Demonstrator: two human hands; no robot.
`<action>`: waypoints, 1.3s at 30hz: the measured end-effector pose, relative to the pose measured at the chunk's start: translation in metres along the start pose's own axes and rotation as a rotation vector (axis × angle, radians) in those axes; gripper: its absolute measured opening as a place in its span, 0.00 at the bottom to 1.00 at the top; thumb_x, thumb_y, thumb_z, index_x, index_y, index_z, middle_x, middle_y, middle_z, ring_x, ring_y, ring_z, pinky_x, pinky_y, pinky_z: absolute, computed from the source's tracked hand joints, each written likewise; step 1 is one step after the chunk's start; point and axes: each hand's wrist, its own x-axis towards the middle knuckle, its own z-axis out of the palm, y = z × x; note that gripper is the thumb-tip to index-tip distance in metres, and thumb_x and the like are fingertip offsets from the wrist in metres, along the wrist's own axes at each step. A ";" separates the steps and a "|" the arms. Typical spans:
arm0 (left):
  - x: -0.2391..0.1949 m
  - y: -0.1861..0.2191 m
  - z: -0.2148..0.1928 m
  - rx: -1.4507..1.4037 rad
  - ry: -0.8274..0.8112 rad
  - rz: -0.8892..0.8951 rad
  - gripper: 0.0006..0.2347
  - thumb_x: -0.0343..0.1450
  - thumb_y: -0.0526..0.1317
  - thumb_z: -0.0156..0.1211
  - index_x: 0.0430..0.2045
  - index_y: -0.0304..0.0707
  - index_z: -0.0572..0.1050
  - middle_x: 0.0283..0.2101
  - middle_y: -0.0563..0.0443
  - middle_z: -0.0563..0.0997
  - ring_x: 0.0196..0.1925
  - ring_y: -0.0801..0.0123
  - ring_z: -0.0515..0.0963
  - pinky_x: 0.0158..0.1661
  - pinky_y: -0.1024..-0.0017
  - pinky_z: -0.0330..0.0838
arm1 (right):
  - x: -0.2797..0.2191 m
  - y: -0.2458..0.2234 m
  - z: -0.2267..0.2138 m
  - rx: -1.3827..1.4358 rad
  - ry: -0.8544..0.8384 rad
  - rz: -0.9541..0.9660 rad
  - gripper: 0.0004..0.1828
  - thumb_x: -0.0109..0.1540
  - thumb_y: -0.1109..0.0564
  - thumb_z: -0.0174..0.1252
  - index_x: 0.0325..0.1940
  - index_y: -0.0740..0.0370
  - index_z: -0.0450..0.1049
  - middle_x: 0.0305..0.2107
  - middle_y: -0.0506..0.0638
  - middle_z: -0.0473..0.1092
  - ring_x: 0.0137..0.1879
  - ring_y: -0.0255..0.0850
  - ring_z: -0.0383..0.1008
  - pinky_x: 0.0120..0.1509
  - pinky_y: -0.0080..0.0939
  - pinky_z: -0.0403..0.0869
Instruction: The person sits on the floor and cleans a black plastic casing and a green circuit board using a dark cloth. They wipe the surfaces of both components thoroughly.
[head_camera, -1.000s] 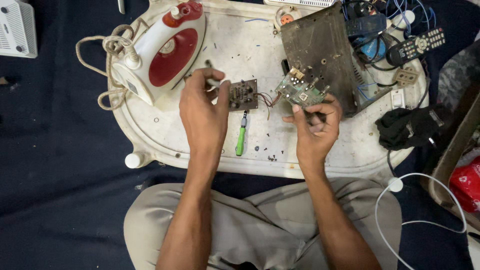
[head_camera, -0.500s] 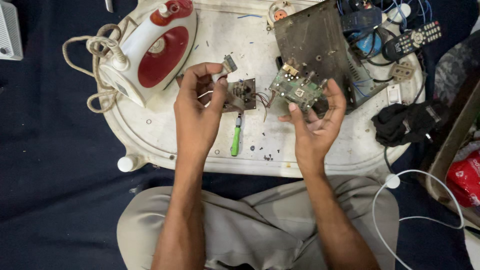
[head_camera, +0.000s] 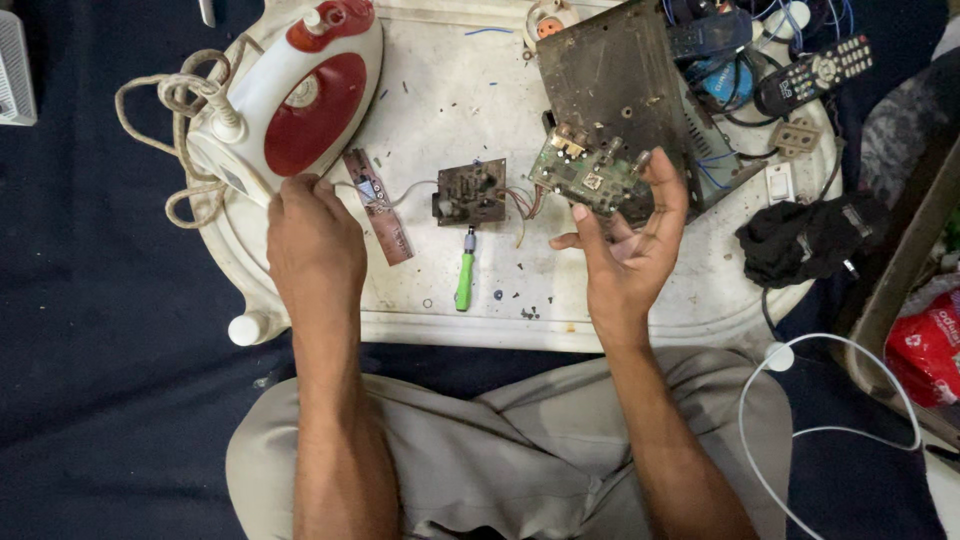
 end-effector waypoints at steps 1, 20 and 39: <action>-0.002 0.000 0.001 0.033 0.068 0.081 0.09 0.78 0.36 0.56 0.44 0.26 0.77 0.46 0.28 0.80 0.47 0.36 0.79 0.47 0.50 0.71 | 0.000 -0.001 0.000 0.005 -0.001 0.001 0.42 0.67 0.78 0.58 0.80 0.59 0.49 0.71 0.54 0.52 0.66 0.48 0.72 0.49 0.45 0.87; -0.027 0.072 0.035 -1.010 -0.594 0.117 0.12 0.74 0.34 0.63 0.51 0.29 0.77 0.44 0.52 0.85 0.45 0.80 0.82 0.47 0.80 0.78 | -0.004 -0.010 0.001 -0.040 -0.120 -0.071 0.42 0.68 0.79 0.57 0.81 0.62 0.49 0.73 0.53 0.48 0.67 0.49 0.71 0.47 0.40 0.86; -0.030 0.035 0.075 -1.063 -0.847 -0.092 0.06 0.73 0.33 0.60 0.40 0.29 0.77 0.31 0.52 0.81 0.32 0.77 0.79 0.36 0.78 0.77 | 0.000 -0.007 -0.010 -0.102 -0.206 0.229 0.46 0.63 0.74 0.58 0.81 0.56 0.47 0.69 0.63 0.60 0.56 0.39 0.78 0.37 0.31 0.80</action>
